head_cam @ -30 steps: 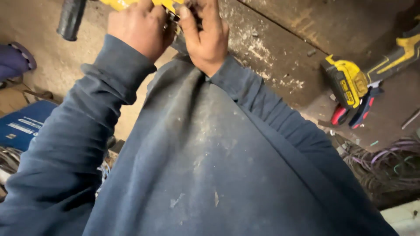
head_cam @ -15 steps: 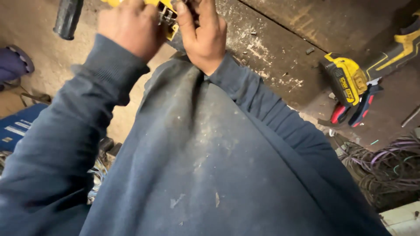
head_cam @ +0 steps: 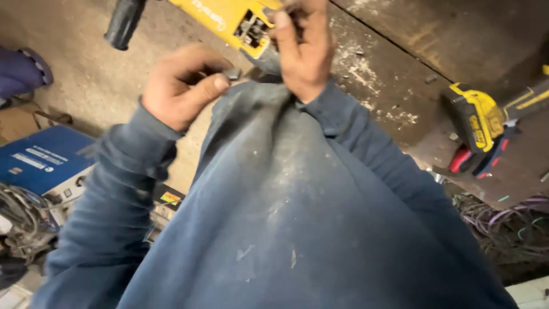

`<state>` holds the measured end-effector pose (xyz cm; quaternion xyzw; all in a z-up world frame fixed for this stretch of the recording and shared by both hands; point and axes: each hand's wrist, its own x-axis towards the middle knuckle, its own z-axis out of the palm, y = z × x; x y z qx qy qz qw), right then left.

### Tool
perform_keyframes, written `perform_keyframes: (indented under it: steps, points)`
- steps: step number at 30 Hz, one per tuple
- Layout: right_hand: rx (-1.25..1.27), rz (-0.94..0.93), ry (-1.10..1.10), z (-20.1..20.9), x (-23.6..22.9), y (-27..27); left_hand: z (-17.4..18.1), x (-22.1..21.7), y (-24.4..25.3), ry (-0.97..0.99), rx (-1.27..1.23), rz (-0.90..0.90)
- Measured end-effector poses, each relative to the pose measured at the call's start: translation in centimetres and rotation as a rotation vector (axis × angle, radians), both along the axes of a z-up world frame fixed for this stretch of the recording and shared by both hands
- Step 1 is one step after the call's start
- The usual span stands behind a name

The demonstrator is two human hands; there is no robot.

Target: The person uses a cordless drill to remove screws from a yellow angle grinder. They then use a screwdriver to manipulate the internal components of the tool's switch mechanism. Finally, they reassemble the angle grinder by replacing the screws with the cordless drill.

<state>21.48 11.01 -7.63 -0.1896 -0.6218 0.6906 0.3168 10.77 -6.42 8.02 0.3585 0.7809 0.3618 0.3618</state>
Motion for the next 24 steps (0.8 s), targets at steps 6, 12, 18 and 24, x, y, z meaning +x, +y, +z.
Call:
perform_keyframes:
  steps: [6,12,18,24]
  points:
    - [-0.163,0.088,0.041,-0.3,0.5,0.5,-0.3,2.3,0.1,-0.601,0.277,0.137]
    - [-0.171,0.102,0.055,-0.3,0.7,0.5,-1.0,3.4,0.1,-0.926,0.446,0.351]
    - [-0.196,0.074,0.025,-0.1,1.0,0.5,-2.1,3.3,-0.2,-1.001,0.545,0.585]
    - [-0.195,0.019,-0.012,0.1,1.1,0.5,-2.2,2.8,-0.4,-0.996,0.61,0.58]
